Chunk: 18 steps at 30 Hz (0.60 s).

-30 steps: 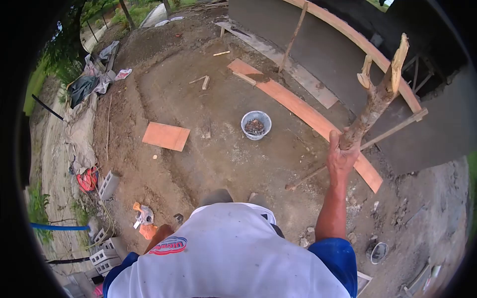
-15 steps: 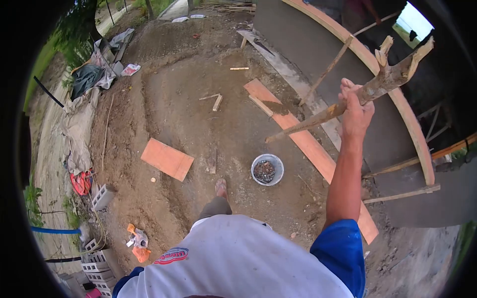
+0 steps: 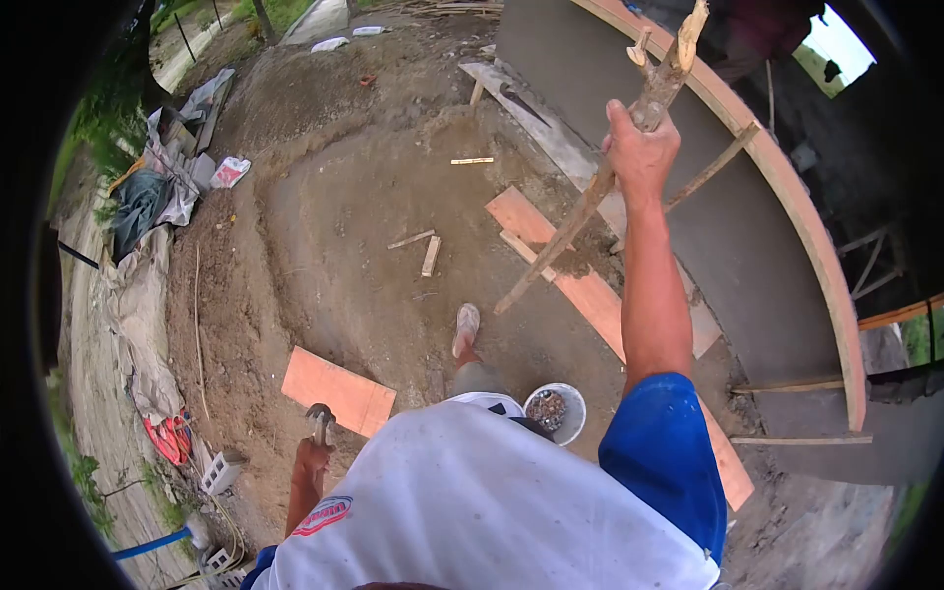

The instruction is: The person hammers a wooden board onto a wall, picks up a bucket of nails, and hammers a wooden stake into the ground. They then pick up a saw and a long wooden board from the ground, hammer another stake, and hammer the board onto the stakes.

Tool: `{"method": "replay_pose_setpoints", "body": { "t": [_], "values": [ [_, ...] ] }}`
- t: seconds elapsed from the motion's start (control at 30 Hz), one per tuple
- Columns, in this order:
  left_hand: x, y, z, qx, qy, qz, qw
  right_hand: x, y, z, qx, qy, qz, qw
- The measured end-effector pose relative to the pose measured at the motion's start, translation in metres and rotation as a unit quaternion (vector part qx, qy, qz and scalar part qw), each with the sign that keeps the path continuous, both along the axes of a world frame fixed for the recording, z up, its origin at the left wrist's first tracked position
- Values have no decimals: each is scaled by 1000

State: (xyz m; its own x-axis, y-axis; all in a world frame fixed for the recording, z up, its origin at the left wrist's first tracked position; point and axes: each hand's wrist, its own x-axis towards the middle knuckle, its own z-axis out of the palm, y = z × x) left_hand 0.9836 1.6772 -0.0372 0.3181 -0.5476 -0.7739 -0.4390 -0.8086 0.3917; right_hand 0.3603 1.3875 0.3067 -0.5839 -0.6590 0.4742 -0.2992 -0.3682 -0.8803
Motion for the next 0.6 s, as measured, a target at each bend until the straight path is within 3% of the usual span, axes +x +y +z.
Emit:
{"method": "replay_pose_setpoints", "body": {
  "t": [0.1,0.23,0.37,0.5,0.53,0.6],
  "values": [
    [-13,-86,-37,-4,4,48,999,-11,-101,3,-29,3,53,998],
    [-45,-190,-60,93,-4,-39,995,-23,-246,5,-60,3,129,990],
    [-62,-304,-52,123,8,-98,988,-18,-396,12,-27,50,46,997],
    [-63,-438,-67,128,15,-130,983,-33,-528,34,4,101,87,991],
    [-62,-476,-74,129,15,-136,982,-29,-567,33,-97,157,-5,983],
    [-55,-555,-91,133,14,-154,979,-29,-627,39,-95,161,-32,982]
  ]
}}
